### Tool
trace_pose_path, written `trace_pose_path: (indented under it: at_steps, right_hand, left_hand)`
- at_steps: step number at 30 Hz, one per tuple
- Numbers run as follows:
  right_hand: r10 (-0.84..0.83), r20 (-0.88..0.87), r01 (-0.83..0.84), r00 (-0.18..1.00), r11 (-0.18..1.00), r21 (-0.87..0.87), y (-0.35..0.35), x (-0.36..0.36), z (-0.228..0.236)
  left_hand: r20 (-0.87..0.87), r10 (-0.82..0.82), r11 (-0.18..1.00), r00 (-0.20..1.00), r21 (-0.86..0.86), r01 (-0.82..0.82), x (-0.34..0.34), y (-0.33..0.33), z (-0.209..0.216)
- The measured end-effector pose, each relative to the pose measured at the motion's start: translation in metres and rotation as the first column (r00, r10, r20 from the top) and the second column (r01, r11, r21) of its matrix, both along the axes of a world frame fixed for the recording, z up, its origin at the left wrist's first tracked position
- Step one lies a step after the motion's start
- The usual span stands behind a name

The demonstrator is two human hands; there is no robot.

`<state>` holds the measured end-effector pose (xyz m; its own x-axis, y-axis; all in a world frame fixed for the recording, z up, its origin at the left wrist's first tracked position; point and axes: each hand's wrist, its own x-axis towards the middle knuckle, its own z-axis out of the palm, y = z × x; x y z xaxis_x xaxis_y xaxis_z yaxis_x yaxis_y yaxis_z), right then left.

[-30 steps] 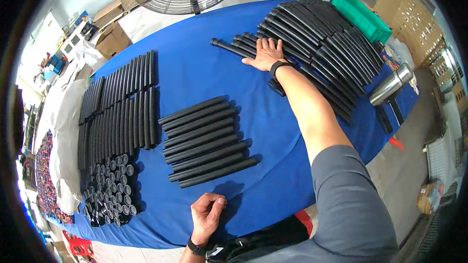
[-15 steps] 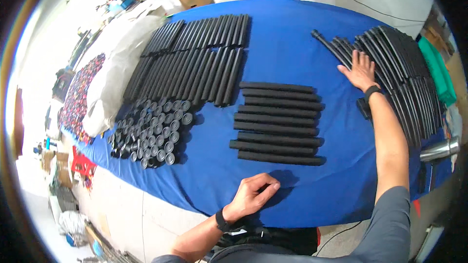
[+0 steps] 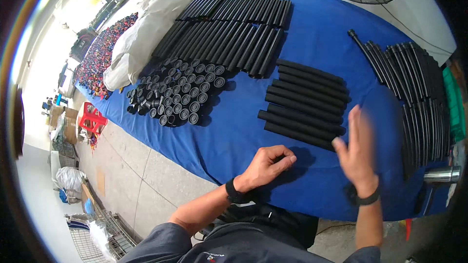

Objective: The person repeatedly picks up a black cylindrical pipe and a smaller black cap from a blue-covered table, inserts the cap into the pipe, and places the assembled unit into a growing stack. The person also periodically gathers and aligns stacks of completed assemblies. The task continues with the same repetitive pick, insert, and stack pattern throughout the clip.

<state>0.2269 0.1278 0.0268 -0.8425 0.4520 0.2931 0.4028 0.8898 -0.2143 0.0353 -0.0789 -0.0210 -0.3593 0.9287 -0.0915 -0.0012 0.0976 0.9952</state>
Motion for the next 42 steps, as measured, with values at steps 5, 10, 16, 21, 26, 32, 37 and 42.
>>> trace_pose_path:
  at_steps: [5,10,16,21,26,32,37,42]
  right_hand:
    - [0.030,0.189,-0.016,0.982,0.997,-0.074,-0.057,0.013,-0.020]
    - [0.034,0.215,-0.015,0.976,0.996,-0.092,-0.065,0.019,-0.017]
    - [0.021,0.134,-0.013,0.991,0.998,-0.059,-0.070,0.021,-0.017]
    - [0.062,0.039,-0.060,0.997,0.996,-0.070,-0.076,0.024,-0.020]
    - [0.018,-0.105,-0.032,0.994,0.990,-0.135,-0.064,0.011,-0.011]
    - [0.098,-0.024,-0.100,0.995,0.990,-0.101,-0.067,-0.005,-0.029]
    - [-0.017,-0.118,-0.014,0.993,0.966,-0.257,-0.073,0.020,-0.018]
    - [-0.149,-0.106,0.051,0.983,0.780,-0.623,-0.081,0.072,-0.012]
  left_hand:
    - [-0.474,0.139,0.981,0.869,0.187,-0.054,-0.040,-0.015,0.031]
    - [-0.903,0.349,0.926,0.250,0.291,-0.240,-0.136,-0.001,0.052]
    - [-0.996,-0.079,0.904,-0.040,-0.054,-0.425,-0.208,0.010,0.033]
    - [-0.990,-0.096,0.928,-0.107,-0.050,-0.370,-0.221,0.008,0.028]
    - [-0.844,0.263,0.950,0.467,0.141,-0.280,-0.168,0.002,0.057]
    - [0.768,0.058,0.919,0.637,0.208,-0.335,-0.082,-0.044,0.052]
    - [0.739,0.135,0.983,0.660,-0.016,-0.184,-0.036,-0.053,0.019]
    - [0.663,0.024,0.994,0.748,-0.093,0.050,0.023,-0.004,0.037]
